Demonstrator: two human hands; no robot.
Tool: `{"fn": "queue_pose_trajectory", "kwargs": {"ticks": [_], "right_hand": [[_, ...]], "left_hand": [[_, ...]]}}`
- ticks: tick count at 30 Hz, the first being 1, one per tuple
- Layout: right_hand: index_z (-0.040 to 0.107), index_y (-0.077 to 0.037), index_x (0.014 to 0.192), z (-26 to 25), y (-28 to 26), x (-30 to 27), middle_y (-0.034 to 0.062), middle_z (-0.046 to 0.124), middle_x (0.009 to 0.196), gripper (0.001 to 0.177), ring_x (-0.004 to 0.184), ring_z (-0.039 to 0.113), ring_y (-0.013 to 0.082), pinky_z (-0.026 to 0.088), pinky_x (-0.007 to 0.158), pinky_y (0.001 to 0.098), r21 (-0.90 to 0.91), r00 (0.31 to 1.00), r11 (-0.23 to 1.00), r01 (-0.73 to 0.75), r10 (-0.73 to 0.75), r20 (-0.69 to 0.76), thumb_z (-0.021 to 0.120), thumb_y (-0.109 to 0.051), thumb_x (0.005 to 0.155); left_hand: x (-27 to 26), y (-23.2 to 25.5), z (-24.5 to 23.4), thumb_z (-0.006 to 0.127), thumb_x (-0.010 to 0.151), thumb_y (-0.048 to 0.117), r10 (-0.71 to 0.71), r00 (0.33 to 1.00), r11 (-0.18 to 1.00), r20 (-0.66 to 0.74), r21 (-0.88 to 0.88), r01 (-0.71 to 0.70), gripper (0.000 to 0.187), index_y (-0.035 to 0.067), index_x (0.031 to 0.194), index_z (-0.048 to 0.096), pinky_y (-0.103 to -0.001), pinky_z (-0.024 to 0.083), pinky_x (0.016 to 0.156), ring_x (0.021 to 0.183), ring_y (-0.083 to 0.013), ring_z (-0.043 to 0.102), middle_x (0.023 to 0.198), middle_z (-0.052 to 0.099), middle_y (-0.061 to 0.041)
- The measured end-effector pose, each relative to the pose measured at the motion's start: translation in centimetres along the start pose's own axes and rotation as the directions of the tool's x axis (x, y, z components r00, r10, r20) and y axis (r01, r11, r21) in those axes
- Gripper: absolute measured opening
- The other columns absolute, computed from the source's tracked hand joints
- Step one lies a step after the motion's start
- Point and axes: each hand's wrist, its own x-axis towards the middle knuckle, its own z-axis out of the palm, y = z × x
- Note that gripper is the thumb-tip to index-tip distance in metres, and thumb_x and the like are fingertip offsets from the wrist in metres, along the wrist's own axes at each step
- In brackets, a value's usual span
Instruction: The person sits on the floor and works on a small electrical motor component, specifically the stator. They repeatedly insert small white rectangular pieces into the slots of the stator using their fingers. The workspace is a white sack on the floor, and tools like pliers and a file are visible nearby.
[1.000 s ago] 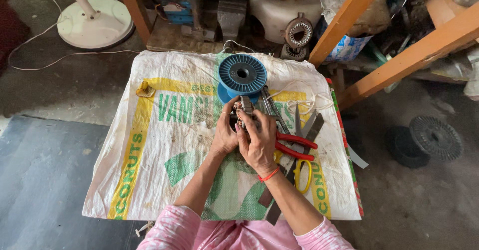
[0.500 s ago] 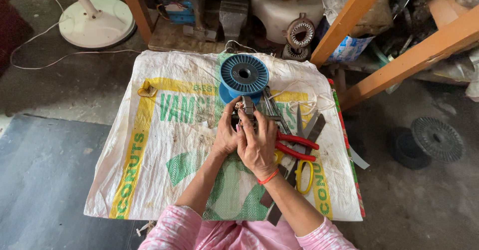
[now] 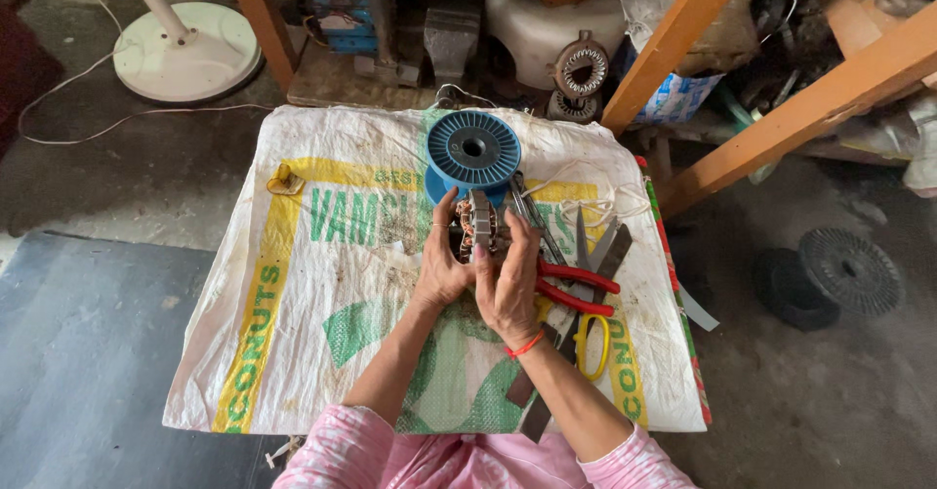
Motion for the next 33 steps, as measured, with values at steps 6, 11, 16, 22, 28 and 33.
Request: {"fn": "queue_pose_trajectory", "kwargs": {"ticks": [6,11,16,22,28,33], "right_hand": [[0.047,0.004,0.138,0.2,1.1,-0.1,0.0261,0.052,0.139,0.036,0.128,0.056,0.0411,0.046,0.109,0.0477,0.029,0.999,1.000,0.001,-0.003,0.045,0.051,-0.017,0.109],[0.049,0.005,0.135,0.2,1.1,0.1,0.0261,0.052,0.137,0.034,0.126,0.057,0.0418,0.046,0.108,0.0476,0.011,0.999,1.000,0.002,-0.002,0.036,0.051,-0.015,0.107],[0.051,0.005,0.133,0.2,1.1,0.2,0.0247,0.053,0.136,0.032,0.126,0.057,0.0402,0.047,0.108,0.0470,-0.015,1.000,1.000,0.005,-0.005,0.027,0.052,-0.015,0.108],[0.050,0.005,0.135,0.2,0.8,0.3,0.0237,0.053,0.137,0.031,0.127,0.057,0.0390,0.048,0.107,0.0457,-0.017,0.999,0.999,0.044,-0.043,0.016,0.053,-0.009,0.106],[0.052,0.005,0.134,0.1,0.7,0.4,0.0239,0.054,0.136,0.032,0.125,0.058,0.0393,0.049,0.105,0.0454,-0.011,0.999,0.999,0.038,-0.037,0.013,0.055,-0.004,0.103],[0.052,0.004,0.132,0.1,0.6,0.4,0.0234,0.054,0.135,0.031,0.123,0.059,0.0389,0.049,0.105,0.0447,-0.011,0.999,0.999,0.036,-0.036,0.016,0.055,-0.003,0.102]], "left_hand": [[-0.3,-1.2,0.3,0.080,0.076,0.031,-0.016,0.999,0.998,0.031,-0.066,0.018,0.102,0.007,0.161,0.029,-0.040,0.051,0.109,0.126,-0.0312,0.063,0.142,0.060,-0.023],[-0.5,-1.8,0.5,0.082,0.077,0.029,0.043,0.998,0.999,-0.045,-0.018,-0.043,0.104,0.004,0.162,0.026,-0.040,0.050,0.108,0.129,-0.0339,0.058,0.146,0.050,-0.025],[-1.7,-1.2,1.2,0.074,0.091,0.029,0.225,0.956,0.920,-0.186,0.363,-0.146,0.078,0.004,0.153,0.034,-0.042,0.056,0.094,0.114,-0.0347,0.064,0.129,0.057,-0.022],[-2.2,-0.2,1.3,0.069,0.097,0.019,0.379,0.917,0.823,-0.124,0.498,-0.273,0.049,0.005,0.139,0.047,-0.046,0.056,0.086,0.111,-0.0410,0.063,0.130,0.054,-0.025],[-2.2,0.5,1.1,0.068,0.096,0.015,0.369,0.924,0.822,-0.096,0.499,-0.276,0.045,0.006,0.137,0.051,-0.046,0.056,0.087,0.112,-0.0415,0.062,0.130,0.056,-0.022],[-2.3,0.4,1.2,0.067,0.097,0.015,0.379,0.920,0.817,-0.099,0.502,-0.283,0.043,0.007,0.136,0.052,-0.045,0.057,0.087,0.112,-0.0397,0.063,0.130,0.057,-0.021]]}}
